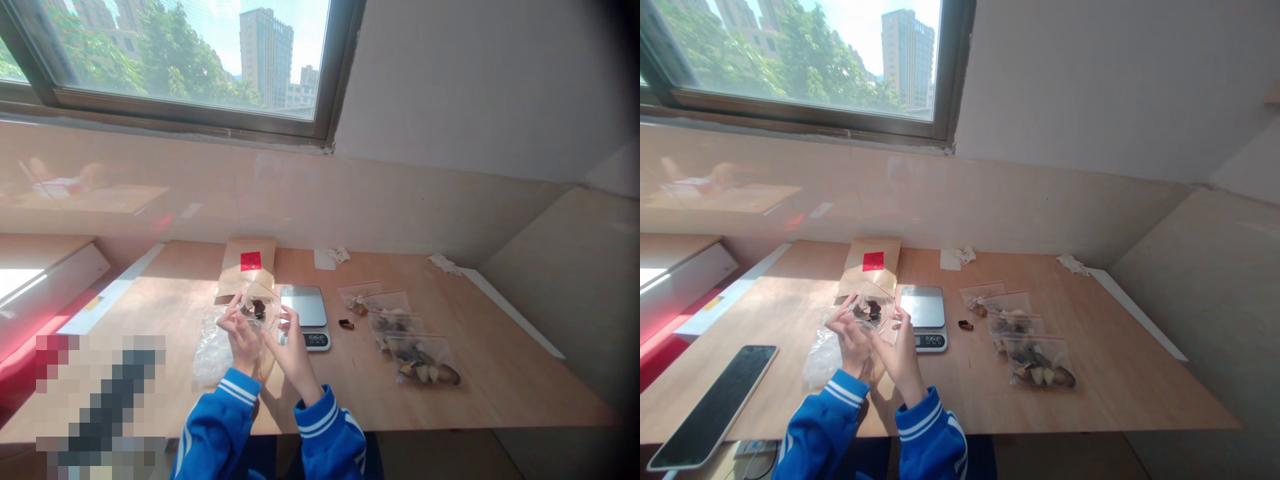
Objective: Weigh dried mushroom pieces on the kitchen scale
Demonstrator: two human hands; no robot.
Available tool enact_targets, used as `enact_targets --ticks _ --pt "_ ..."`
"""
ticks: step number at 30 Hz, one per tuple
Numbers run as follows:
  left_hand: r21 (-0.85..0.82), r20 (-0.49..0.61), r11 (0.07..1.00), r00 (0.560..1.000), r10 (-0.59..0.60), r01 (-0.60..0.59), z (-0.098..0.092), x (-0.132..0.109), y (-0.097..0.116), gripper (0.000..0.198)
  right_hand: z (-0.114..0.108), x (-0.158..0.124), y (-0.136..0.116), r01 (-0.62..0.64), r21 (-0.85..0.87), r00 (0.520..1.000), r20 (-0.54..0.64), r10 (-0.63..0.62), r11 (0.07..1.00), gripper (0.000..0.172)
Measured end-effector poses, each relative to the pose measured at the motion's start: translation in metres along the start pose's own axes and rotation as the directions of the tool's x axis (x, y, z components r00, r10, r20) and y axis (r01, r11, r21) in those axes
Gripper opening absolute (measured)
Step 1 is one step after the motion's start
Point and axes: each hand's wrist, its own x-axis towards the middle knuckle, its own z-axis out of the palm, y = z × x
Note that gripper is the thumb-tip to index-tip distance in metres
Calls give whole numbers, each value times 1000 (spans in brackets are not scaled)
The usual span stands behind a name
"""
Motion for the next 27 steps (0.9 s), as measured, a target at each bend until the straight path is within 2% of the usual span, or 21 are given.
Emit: enact_targets --ticks 2,5,8,11,13,15,16,18,20,23,27 --pt "-36 26 998 998 58 -57 -2 -2 10 28 0 5 -6 -39 71 998 -46 43 997 50" --pt "-31 170 986 972 165 -162 -10 -2 15 26 -9 11 -11 -64 170 991 -102 83 983 38" --pt "104 222 949 937 269 -297 -20 4 11 21 -25 15 -14 -69 224 981 -161 107 972 30" --pt "242 240 890 912 332 -387 -26 13 7 17 -43 17 -18 -66 236 970 -211 118 970 31" --pt "257 225 908 934 277 -331 -26 18 7 17 -54 18 -19 -67 238 957 -260 131 969 33" --pt "175 236 973 966 108 -152 -23 21 10 23 -62 19 -19 -86 263 933 -316 170 961 35" --pt "106 272 993 962 13 -44 -21 22 12 26 -65 19 -18 -103 290 920 -335 202 952 35" --pt "-15 386 992 916 -107 123 -17 22 17 34 -68 19 -14 -146 368 898 -340 279 918 37" --pt "-67 495 984 862 -108 162 -14 19 21 39 -68 17 -10 -194 450 890 -293 349 872 39" --pt "-72 581 988 811 -68 134 -12 12 22 42 -67 13 -8 -249 481 911 -177 372 840 43" --pt "-41 546 971 819 -177 237 -12 2 13 46 -73 10 -8 -193 315 965 -108 238 929 39"
